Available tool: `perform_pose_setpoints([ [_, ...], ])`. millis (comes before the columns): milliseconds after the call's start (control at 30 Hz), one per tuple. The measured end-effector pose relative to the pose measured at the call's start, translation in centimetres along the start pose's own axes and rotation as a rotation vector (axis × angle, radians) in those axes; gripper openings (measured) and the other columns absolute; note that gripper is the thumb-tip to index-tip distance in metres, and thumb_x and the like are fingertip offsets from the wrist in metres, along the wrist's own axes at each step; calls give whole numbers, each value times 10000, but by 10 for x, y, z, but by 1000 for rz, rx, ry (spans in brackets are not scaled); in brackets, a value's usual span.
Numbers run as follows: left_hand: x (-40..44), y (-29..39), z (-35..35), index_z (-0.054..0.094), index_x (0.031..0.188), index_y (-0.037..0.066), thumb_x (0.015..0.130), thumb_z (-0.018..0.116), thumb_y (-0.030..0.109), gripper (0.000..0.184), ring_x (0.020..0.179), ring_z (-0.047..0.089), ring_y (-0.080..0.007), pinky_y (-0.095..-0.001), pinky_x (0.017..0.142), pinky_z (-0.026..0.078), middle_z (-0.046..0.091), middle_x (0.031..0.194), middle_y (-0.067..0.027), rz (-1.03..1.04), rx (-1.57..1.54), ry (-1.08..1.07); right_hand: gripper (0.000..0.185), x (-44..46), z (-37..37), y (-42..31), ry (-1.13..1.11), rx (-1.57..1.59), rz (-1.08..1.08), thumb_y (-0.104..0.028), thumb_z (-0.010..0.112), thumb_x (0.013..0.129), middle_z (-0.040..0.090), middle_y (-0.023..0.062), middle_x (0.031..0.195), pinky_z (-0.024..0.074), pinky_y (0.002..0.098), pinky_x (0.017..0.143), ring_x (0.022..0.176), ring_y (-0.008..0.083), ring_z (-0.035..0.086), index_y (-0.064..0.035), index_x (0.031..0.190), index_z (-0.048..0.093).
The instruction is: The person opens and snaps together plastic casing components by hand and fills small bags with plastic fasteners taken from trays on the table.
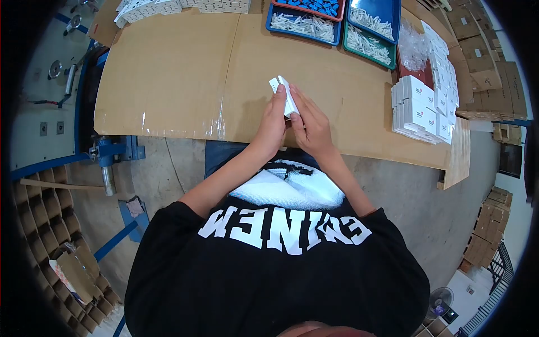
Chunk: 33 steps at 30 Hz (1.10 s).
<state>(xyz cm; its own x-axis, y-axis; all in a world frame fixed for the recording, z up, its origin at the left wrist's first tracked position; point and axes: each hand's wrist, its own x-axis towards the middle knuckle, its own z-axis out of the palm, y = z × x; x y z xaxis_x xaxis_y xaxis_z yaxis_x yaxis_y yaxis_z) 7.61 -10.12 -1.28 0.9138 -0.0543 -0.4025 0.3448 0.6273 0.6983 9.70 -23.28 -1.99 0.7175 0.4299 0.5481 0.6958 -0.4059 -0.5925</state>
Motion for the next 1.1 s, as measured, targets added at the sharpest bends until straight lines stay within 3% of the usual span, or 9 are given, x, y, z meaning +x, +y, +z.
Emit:
perform_pose_setpoints([
  [567,1,-11,-5,578,1244,96,1071,443,536,491,980,624,-129,-304,842,515,635,1078,-28,76,72,1,399,-11,5,-3,62,0,31,-131,455,1063,614,261,1370,522,418,1001,1191,406,657,78,1389,550],
  [633,2,-12,-6,573,1262,98,1072,446,532,491,998,623,-129,-307,859,512,633,1099,-31,117,121,-5,400,-13,-2,-1,73,187,363,-175,418,1091,686,242,1239,535,402,978,1124,348,697,70,1367,573],
  [767,-2,1,3,514,1388,100,1085,395,524,534,1080,618,-143,-336,928,500,629,1192,-56,85,-32,-23,417,7,0,-1,181,11,9,-217,389,1111,730,180,1042,552,369,858,960,257,714,59,1340,602],
  [833,1,4,-1,457,1445,120,1079,373,527,554,1231,608,-213,-419,1025,489,614,1301,-99,67,-124,-80,414,5,-5,-4,169,102,175,-237,384,1118,714,118,931,515,334,747,833,186,661,51,1282,633],
  [933,4,6,-8,457,1445,115,1072,395,501,540,1267,603,-241,-429,1035,495,621,1291,-116,-4,-197,-186,418,-8,-3,22,340,57,400,-272,390,1120,696,79,894,470,314,695,796,155,618,45,1175,657],
  [967,7,5,-12,457,1445,115,1072,395,501,540,1267,603,-241,-429,1035,495,621,1291,-116,-6,-197,-190,379,-10,-8,30,365,91,639,-291,437,1109,690,67,929,501,313,744,861,147,637,27,1124,642],
  [1000,11,3,-17,451,1426,114,1048,502,403,479,1230,614,-232,-385,1003,519,605,1271,-114,31,-176,-154,379,-8,-12,40,369,89,638,-291,437,1109,690,67,929,501,313,744,861,147,637,27,1124,642],
  [1067,18,-3,-29,445,1407,112,1023,608,305,460,1194,626,-223,-342,971,542,590,1252,-112,68,-151,-120,354,-3,-18,58,630,608,857,-312,496,1088,685,66,986,523,309,798,921,145,652,12,1144,629],
  [1100,22,-6,-35,427,1392,102,967,681,201,505,1221,605,-240,-342,981,541,543,1279,-123,258,30,-73,283,2,-26,51,574,833,1044,-229,570,1042,683,83,1074,538,318,838,969,161,663,5,1194,614],
])
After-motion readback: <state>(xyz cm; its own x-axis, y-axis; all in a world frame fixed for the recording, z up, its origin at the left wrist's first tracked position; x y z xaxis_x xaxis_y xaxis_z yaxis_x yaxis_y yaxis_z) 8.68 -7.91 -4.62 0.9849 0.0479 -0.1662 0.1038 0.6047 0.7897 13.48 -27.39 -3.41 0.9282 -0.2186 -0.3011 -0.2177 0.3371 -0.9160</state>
